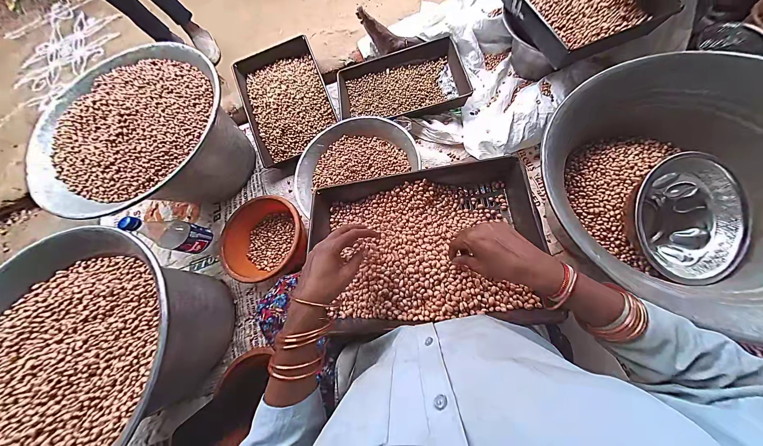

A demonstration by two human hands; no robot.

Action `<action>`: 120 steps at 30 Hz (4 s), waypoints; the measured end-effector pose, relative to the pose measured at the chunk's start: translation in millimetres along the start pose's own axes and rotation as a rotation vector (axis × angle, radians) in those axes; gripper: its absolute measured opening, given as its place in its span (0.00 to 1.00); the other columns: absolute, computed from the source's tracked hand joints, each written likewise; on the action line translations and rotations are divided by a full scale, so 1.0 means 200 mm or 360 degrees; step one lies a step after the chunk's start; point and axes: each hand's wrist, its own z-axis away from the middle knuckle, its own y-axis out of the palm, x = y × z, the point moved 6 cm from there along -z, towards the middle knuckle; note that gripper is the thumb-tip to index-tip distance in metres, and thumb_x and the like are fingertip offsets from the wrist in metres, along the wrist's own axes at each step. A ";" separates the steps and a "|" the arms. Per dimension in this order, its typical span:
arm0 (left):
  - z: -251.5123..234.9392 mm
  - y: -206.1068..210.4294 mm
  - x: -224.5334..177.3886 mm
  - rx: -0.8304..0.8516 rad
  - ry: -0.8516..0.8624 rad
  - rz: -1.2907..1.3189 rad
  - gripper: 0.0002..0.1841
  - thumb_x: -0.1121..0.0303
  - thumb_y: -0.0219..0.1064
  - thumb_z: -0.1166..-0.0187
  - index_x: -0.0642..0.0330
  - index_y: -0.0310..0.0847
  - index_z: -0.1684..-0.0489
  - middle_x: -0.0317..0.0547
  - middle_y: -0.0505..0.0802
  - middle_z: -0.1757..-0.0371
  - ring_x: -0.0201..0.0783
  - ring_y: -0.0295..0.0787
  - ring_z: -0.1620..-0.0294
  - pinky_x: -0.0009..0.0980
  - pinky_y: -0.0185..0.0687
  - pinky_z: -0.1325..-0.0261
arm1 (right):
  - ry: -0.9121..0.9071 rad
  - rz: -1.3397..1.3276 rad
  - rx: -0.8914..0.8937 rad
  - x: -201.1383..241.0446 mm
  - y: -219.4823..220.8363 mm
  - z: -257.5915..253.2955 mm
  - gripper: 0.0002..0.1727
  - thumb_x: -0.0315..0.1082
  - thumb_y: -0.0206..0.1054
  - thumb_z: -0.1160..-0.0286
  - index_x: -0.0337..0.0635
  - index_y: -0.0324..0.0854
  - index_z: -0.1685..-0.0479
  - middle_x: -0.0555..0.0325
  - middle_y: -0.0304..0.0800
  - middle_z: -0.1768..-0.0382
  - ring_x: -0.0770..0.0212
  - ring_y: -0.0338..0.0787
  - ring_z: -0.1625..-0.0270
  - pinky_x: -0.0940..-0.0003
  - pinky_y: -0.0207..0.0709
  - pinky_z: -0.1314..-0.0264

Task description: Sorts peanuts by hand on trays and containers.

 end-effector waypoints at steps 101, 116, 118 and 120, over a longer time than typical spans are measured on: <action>-0.05 0.09 0.30 0.0047 -0.0853 -0.0730 0.09 0.75 0.68 0.20 0.66 0.91 0.50 0.67 0.93 0.49 0.68 0.90 0.43 0.68 0.81 0.39 | -0.0109 -0.0844 -0.0328 -0.03 -0.32 0.02 0.16 0.23 0.66 0.26 0.47 0.86 0.41 0.66 0.93 0.46 0.72 0.93 0.58 0.75 0.89 0.58; 0.17 -0.17 0.04 -0.0771 -0.0181 -0.0438 0.09 0.78 0.71 0.23 0.66 0.91 0.50 0.60 0.94 0.52 0.57 0.94 0.50 0.55 0.87 0.43 | 0.0053 -0.0181 -0.0170 -0.08 -0.17 0.00 0.07 0.28 0.74 0.26 0.48 0.92 0.54 0.60 0.96 0.62 0.57 0.94 0.61 0.45 0.86 0.54; 0.10 0.06 -0.10 -0.0461 0.0021 -0.0240 0.06 0.77 0.72 0.24 0.62 0.94 0.57 0.51 0.97 0.57 0.48 0.96 0.55 0.47 0.91 0.45 | -0.0036 -0.0089 -0.0161 -0.01 -0.13 -0.05 0.05 0.28 0.75 0.27 0.48 0.94 0.59 0.59 0.95 0.66 0.54 0.93 0.64 0.44 0.84 0.58; 0.04 0.26 -0.18 -0.0108 -0.0013 -0.0197 0.07 0.73 0.70 0.21 0.62 0.94 0.54 0.53 0.97 0.53 0.51 0.95 0.49 0.49 0.88 0.40 | -0.0078 0.0019 -0.0150 0.04 -0.08 -0.08 0.03 0.31 0.75 0.27 0.48 0.94 0.61 0.56 0.95 0.68 0.51 0.94 0.65 0.44 0.82 0.61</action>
